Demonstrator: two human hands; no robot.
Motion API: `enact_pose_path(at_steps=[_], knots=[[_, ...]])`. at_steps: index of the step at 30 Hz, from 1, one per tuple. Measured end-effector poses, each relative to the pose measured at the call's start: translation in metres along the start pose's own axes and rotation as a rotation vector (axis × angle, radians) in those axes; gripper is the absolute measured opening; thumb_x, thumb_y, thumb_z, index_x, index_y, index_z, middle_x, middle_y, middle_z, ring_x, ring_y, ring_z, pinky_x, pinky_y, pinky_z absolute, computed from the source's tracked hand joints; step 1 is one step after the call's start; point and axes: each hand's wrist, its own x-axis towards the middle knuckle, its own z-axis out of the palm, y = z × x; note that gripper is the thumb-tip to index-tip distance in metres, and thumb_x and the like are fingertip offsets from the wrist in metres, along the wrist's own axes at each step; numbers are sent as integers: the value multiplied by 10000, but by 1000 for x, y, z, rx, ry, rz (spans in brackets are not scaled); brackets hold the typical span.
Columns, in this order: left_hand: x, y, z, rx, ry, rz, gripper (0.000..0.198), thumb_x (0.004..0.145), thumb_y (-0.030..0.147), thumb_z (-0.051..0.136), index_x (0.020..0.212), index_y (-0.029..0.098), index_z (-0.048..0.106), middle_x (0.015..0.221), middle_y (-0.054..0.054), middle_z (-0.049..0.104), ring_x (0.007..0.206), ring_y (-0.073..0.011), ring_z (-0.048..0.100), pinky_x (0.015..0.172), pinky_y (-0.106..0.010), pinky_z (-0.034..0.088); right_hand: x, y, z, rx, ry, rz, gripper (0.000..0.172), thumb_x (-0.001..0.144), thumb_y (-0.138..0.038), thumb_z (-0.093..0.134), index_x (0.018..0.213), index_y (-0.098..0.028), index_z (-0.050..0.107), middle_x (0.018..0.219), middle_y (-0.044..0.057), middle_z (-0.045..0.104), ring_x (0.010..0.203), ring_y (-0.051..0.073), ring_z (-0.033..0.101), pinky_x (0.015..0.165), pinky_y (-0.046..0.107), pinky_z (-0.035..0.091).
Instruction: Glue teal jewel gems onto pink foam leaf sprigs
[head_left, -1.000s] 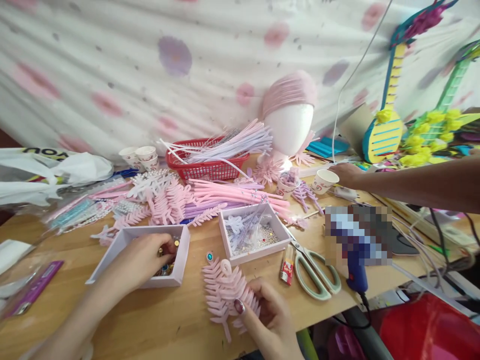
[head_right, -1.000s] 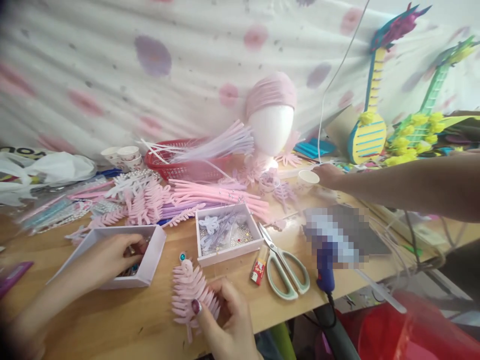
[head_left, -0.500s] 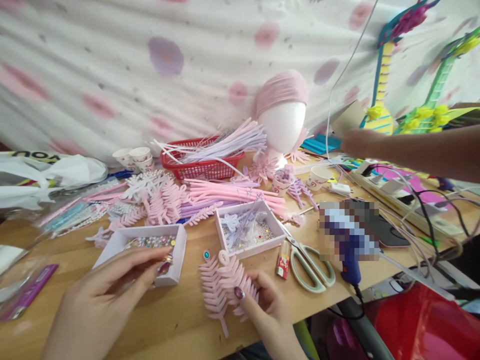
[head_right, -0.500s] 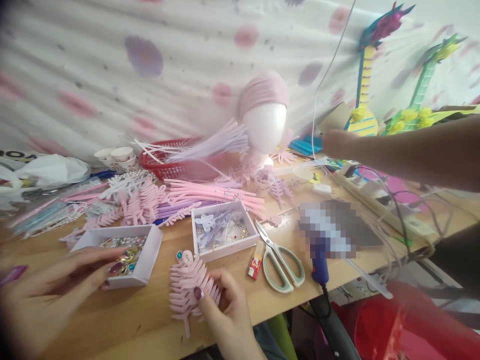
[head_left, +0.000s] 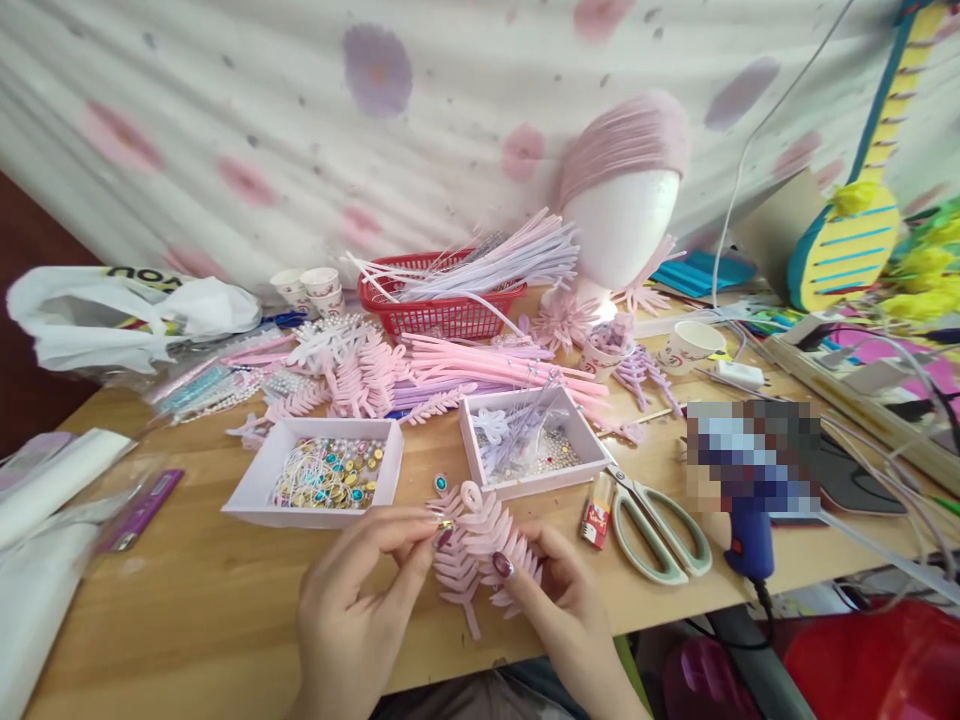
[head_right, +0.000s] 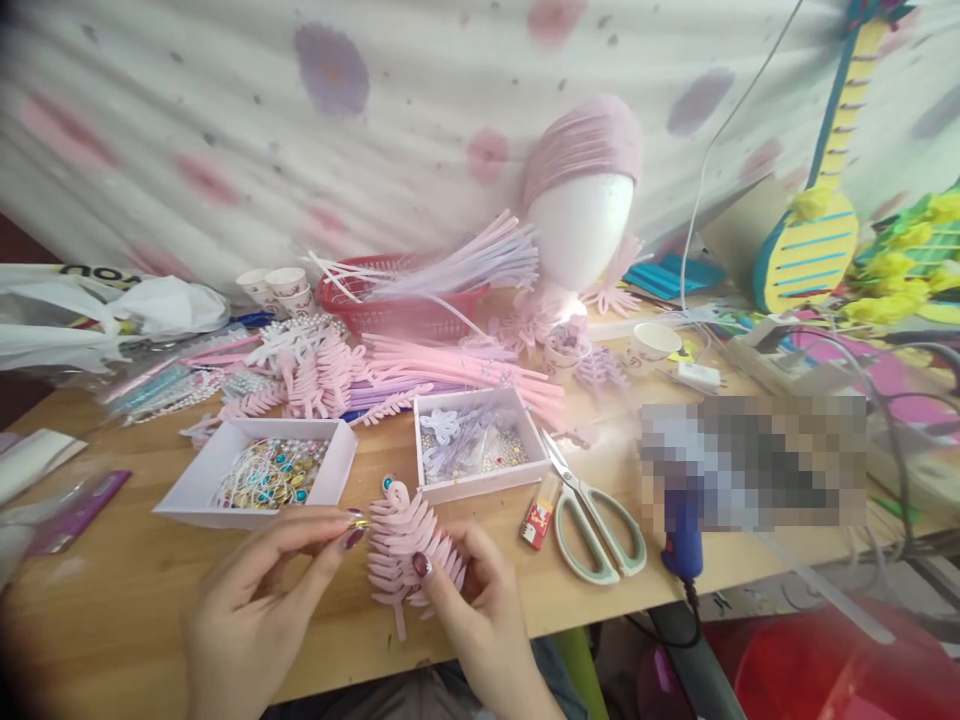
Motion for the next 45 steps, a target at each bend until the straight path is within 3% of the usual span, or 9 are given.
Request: enact_pose_path(at_steps=[3,6,10,14,21,27,32,39,45], knots=[[6,4,1,49,2,141,232,904,-2,688,933,224,733,987,10,761,899,-96,748,866,-168,585,0,4,-1,-15,-6,-37,250,942,-473,771,973,-226,758,781,5,711,663,123,615,589,194,470],[10,7,4,71,-17,179,223,914,0,682,920,218,724,1015,3,732,897,-91,738,842,-168,582,-1,8,-2,-38,-10,-73,225,947,-451,769,1007,-235,778,832,17,734,709,136,638,622,202,486],[10,3,9,65,-42,172,224,921,11,674,921,228,732,1033,-2,707,895,-96,721,783,-172,584,-1,8,-2,-66,-6,-100,230,945,-449,768,1027,-235,781,864,30,746,750,155,653,674,221,514],[9,0,12,67,-40,164,232,918,9,678,927,233,736,1029,-3,699,902,-105,708,745,-173,585,-1,2,-3,-93,-39,-89,210,966,-433,741,1034,-238,779,866,32,751,706,154,648,617,221,512],[12,3,11,82,-31,178,217,917,28,680,926,240,729,1005,3,687,875,-107,690,673,-165,563,-1,-3,-5,-163,-90,-136,142,986,-364,714,1031,-251,787,913,44,771,816,178,693,753,234,551],[9,-1,11,67,-17,48,131,943,115,700,954,244,684,1006,-10,694,736,-112,658,616,-206,557,-1,1,-6,-223,-89,-180,118,978,-333,719,1013,-247,791,892,32,769,793,165,684,733,217,534],[10,-2,9,68,-21,28,125,949,124,692,959,247,669,993,-24,687,739,-129,670,578,-204,559,-1,-1,-7,-257,-80,-182,171,977,-377,715,981,-230,803,878,47,770,786,187,689,732,247,540],[10,-6,5,133,-67,108,148,946,119,689,1019,245,660,1056,-24,688,679,-103,650,605,-208,576,-3,0,1,-207,-27,-141,323,978,-532,692,963,-225,793,871,64,766,783,200,686,743,280,540],[10,-11,1,160,-108,142,137,964,122,662,1019,246,643,1060,-36,671,792,-131,700,625,-216,580,-4,3,4,-216,14,-136,372,946,-574,714,932,-209,787,842,64,758,750,198,665,700,283,515]])
